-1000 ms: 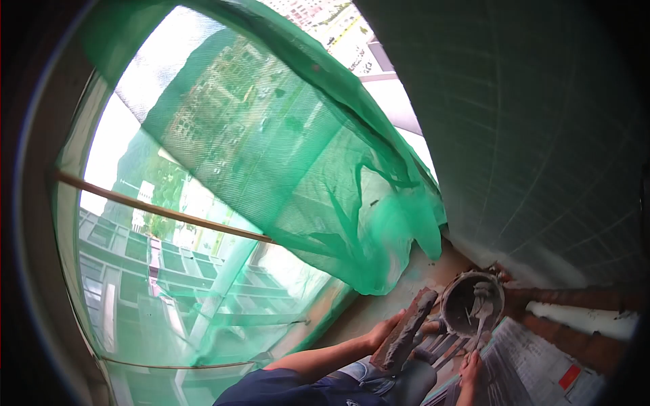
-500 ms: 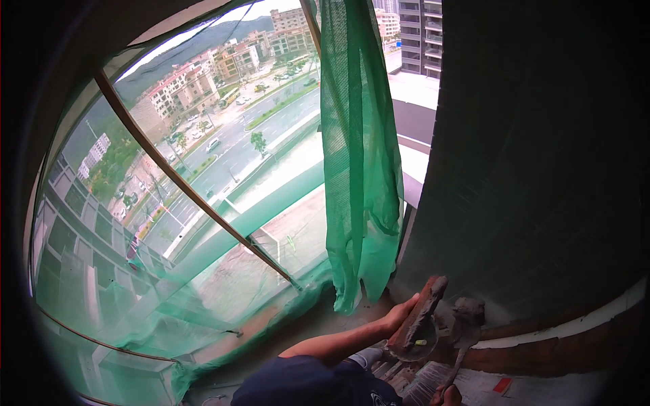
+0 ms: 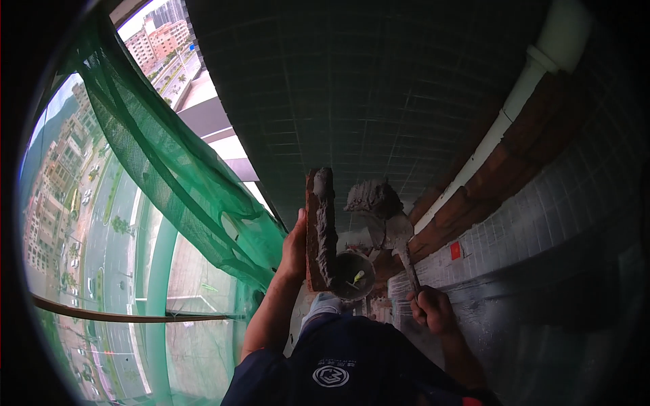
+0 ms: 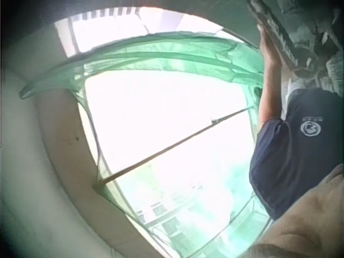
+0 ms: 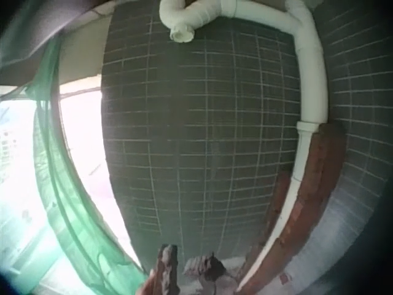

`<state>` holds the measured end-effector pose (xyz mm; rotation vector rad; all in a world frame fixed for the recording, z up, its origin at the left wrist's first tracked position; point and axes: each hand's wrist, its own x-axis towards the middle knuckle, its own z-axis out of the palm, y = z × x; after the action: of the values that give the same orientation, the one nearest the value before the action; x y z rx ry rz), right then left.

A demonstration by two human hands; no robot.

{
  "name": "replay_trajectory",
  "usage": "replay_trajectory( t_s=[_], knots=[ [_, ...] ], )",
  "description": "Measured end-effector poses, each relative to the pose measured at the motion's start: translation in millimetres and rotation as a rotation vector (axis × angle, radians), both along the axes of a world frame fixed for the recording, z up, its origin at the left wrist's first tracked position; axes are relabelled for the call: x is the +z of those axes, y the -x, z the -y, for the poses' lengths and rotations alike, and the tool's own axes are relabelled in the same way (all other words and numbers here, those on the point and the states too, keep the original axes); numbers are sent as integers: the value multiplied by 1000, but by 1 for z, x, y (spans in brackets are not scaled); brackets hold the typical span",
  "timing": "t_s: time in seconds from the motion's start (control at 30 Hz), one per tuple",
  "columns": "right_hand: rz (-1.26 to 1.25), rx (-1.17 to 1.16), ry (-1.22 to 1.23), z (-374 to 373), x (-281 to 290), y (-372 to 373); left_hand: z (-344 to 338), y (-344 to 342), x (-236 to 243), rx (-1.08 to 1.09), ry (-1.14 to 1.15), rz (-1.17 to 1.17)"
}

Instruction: The person lays bricks around a white pipe by applying mortar with a trowel and pressing each brick into place.

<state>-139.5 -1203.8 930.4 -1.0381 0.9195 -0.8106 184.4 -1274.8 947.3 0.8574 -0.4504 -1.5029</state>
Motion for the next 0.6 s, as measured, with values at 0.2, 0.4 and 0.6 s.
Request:
replay_trajectory(
  t_s=[0.2, 0.4, 0.6],
  knots=[
    [-139, -72, 215, 8, 8, 8, 15, 17, 7, -165, 5, -76],
    [-729, -209, 613, 13, 29, 0, 25, 31, 11, -205, -38, -73],
    [-936, -168, 860, 27, 41, 2, 25, 17, 25, -212, -55, 9]
  ],
)
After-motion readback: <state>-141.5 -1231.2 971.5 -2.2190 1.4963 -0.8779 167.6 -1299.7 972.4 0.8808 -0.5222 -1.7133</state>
